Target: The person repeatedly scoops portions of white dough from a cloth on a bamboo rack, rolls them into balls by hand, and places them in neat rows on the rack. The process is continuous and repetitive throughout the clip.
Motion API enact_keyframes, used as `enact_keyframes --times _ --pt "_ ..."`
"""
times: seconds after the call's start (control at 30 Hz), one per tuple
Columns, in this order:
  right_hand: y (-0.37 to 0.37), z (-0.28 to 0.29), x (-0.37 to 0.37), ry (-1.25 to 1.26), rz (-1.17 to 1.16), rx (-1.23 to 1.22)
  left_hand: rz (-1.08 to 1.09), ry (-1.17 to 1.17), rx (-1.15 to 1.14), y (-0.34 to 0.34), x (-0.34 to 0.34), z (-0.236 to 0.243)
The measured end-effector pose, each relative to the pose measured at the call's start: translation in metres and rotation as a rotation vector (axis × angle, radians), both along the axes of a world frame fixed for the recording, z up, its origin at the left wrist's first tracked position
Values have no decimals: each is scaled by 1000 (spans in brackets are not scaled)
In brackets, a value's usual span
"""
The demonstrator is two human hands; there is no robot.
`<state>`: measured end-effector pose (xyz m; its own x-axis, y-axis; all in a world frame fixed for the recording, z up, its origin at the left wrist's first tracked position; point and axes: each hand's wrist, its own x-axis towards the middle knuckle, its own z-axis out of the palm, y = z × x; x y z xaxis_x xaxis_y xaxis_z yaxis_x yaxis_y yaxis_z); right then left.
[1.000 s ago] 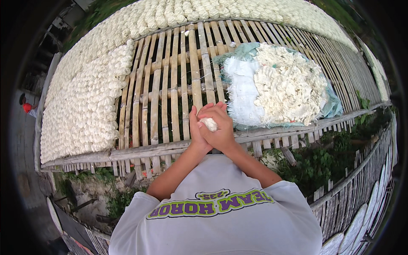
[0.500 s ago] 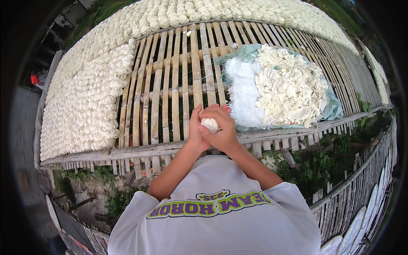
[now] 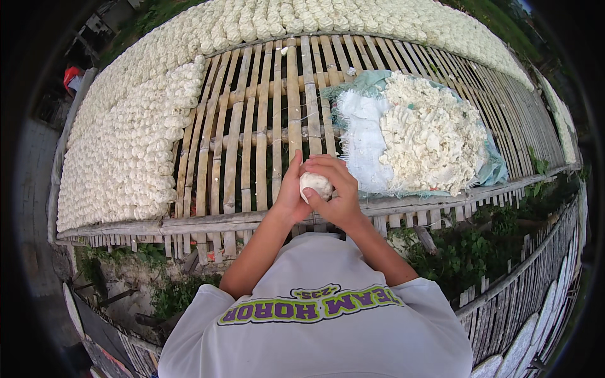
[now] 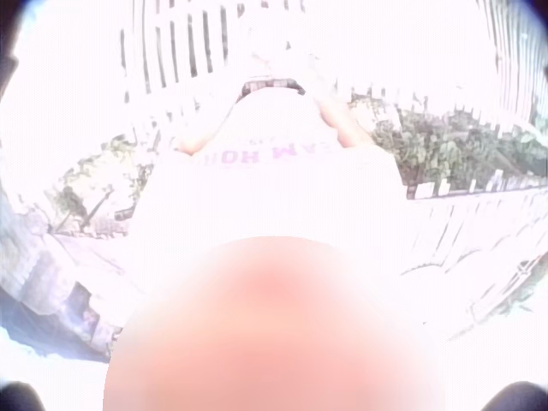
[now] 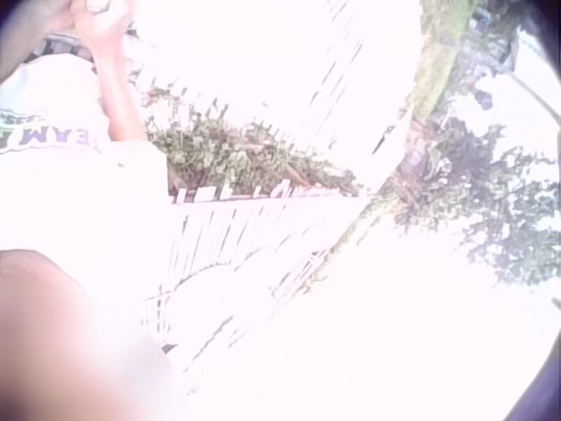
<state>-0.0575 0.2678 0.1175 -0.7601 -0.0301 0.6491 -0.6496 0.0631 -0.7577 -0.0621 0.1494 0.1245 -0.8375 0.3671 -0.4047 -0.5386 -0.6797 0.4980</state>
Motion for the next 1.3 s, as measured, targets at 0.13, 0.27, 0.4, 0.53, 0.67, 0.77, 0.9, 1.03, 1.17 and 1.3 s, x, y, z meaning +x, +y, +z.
enact_keyframes --times 0.13,0.27,0.4,0.53,0.67,0.77,0.9,1.03,1.17,1.3 --pt "4 -2 -2 90 39 170 -8 23 352 3 0 -32" --pt "-5 -5 3 -247 40 72 132 87 320 11 7 -49" --pt "-8 1 6 -64 -44 109 74 -1 284 2 9 -36" --pt "0 0 2 0 170 205 -136 -28 372 -6 4 -22" --pt "-5 -8 -2 -102 0 216 21 -137 343 5 11 -22" --pt "-13 -5 -1 -157 -101 158 171 -99 292 13 14 -23" --pt "-6 7 6 -82 6 194 19 -56 366 1 6 -17" --pt "-2 0 5 -53 55 292 -93 -87 429 -3 2 -20" --pt "-10 -13 0 -161 -45 277 245 -190 282 12 9 -30" --pt "-11 -12 8 -110 -22 248 119 -185 245 0 5 -30"
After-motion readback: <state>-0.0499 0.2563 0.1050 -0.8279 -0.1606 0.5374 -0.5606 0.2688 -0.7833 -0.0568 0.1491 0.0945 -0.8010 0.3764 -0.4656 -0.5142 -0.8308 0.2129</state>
